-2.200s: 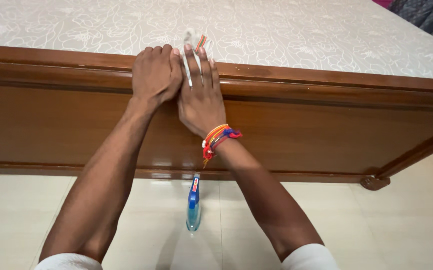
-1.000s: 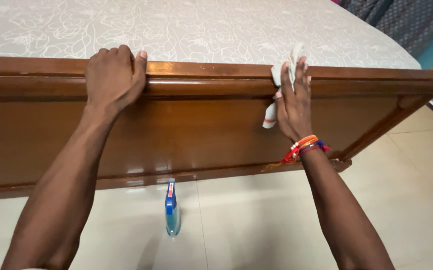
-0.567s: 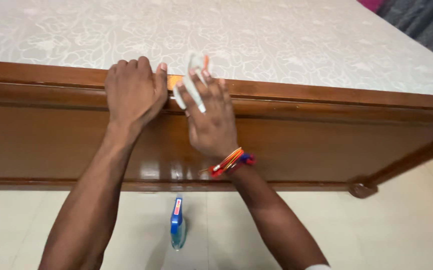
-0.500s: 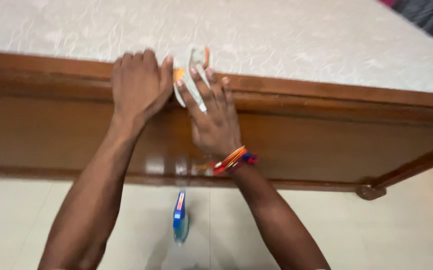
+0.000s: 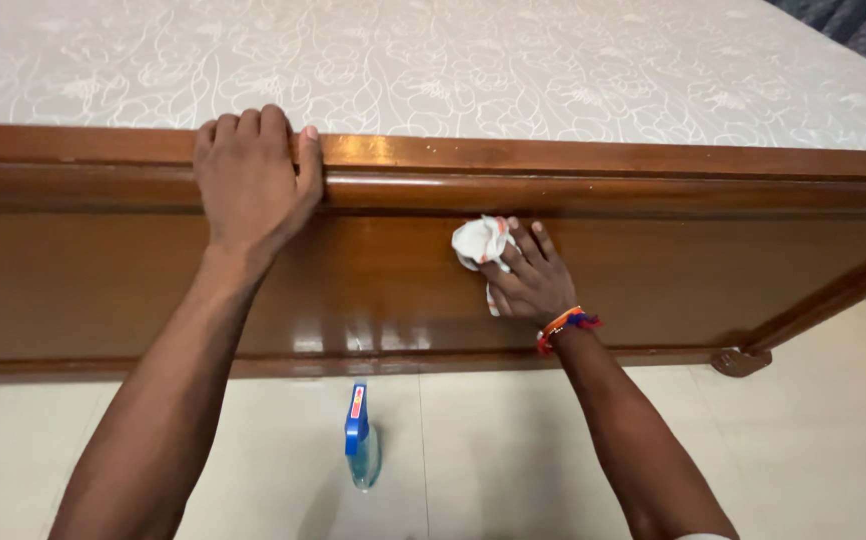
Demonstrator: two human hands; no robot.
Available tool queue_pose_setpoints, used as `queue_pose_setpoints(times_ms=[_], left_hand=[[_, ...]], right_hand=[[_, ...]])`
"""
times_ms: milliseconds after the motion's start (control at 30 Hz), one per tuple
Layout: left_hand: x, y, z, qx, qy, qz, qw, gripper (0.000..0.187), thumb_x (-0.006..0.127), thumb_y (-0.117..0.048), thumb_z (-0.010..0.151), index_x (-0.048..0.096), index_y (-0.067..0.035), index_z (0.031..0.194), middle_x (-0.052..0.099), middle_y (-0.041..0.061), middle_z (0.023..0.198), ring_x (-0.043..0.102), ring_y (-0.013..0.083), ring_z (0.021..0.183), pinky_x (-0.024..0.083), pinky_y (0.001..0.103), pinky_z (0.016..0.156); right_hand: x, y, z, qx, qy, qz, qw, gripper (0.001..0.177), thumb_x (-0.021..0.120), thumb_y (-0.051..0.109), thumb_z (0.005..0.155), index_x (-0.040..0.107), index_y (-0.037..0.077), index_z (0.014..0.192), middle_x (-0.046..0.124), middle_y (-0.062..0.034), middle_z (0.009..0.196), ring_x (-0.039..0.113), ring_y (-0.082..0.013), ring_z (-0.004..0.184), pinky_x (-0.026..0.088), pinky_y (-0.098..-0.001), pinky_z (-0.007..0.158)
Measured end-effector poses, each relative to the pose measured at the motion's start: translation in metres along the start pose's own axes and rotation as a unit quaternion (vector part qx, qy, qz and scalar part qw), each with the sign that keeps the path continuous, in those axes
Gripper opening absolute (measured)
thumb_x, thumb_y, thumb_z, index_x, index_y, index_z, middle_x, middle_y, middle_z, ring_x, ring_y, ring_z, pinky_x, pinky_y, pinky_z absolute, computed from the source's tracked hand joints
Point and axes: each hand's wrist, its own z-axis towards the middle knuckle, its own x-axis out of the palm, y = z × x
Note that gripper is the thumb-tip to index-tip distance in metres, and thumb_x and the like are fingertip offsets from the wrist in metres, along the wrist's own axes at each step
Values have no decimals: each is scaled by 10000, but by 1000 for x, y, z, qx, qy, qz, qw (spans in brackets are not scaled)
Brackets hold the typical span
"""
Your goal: The person cleans a door frame and then the wooden frame of a bed using a cleaning spray and a cloth.
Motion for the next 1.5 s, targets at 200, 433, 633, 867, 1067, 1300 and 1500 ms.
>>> queue_pose_setpoints(times_ms=[200, 433, 633, 867, 1067, 1300, 1500], left_hand=[[1, -20, -18, 40, -36, -41, 998, 398, 552, -329, 1056, 640, 21, 1223, 637, 203, 1201, 559, 339, 1169, 329, 552, 1097], [12, -61, -43, 141, -80, -89, 983, 595, 657, -299, 917, 591, 39, 1403, 505, 215, 1486, 485, 368, 1402, 274, 583, 1194], [32, -82, -88, 366, 74, -305, 876, 556, 716, -188, 767, 626, 1, 1283, 572, 175, 1373, 599, 339, 1217, 485, 500, 1015], [36, -92, -113, 294, 254, -298, 872, 423, 653, -144, 770, 583, -63, 1179, 605, 147, 1173, 637, 350, 1072, 513, 479, 942], [28, -97, -108, 244, 352, -256, 866, 480, 602, -173, 836, 545, -97, 1307, 595, 139, 1172, 634, 364, 1054, 503, 510, 894], [21, -97, -100, 175, 318, -319, 875, 574, 594, -242, 932, 449, -102, 1470, 587, 184, 1315, 620, 398, 1091, 501, 516, 923], [19, -97, -100, 51, 175, -426, 886, 563, 643, -124, 929, 425, -102, 1447, 687, 140, 1245, 752, 312, 871, 602, 429, 768]], right_hand=[[-8, 28, 28, 11, -52, -57, 997, 457, 672, 195, 823, 713, 162, 1277, 655, -122, 1362, 486, -308, 1414, 354, -530, 1080], [21, 78, 64, -76, -14, 80, 994, 300, 678, 170, 923, 690, 147, 1222, 680, -81, 1334, 512, -276, 1426, 442, -481, 1057], [62, 102, 39, -28, 93, 112, 989, 509, 630, 256, 829, 660, 22, 1279, 628, -188, 1340, 478, -328, 1307, 418, -501, 1036], [29, 66, -12, -129, 155, 0, 979, 319, 630, 232, 962, 702, 144, 1260, 543, -63, 1410, 492, -263, 1390, 371, -463, 1105], [-15, 24, -34, -52, 14, 2, 999, 491, 701, 173, 730, 781, 259, 1207, 561, -46, 1399, 512, -269, 1227, 358, -450, 990], [-34, 15, 3, 121, -130, 54, 983, 285, 779, 57, 821, 774, 159, 1087, 618, -78, 1111, 585, -287, 1011, 438, -442, 850], [-24, 55, 52, 155, -193, 137, 959, 300, 704, -83, 821, 757, 20, 1098, 642, -147, 1105, 673, -294, 911, 545, -384, 713]])
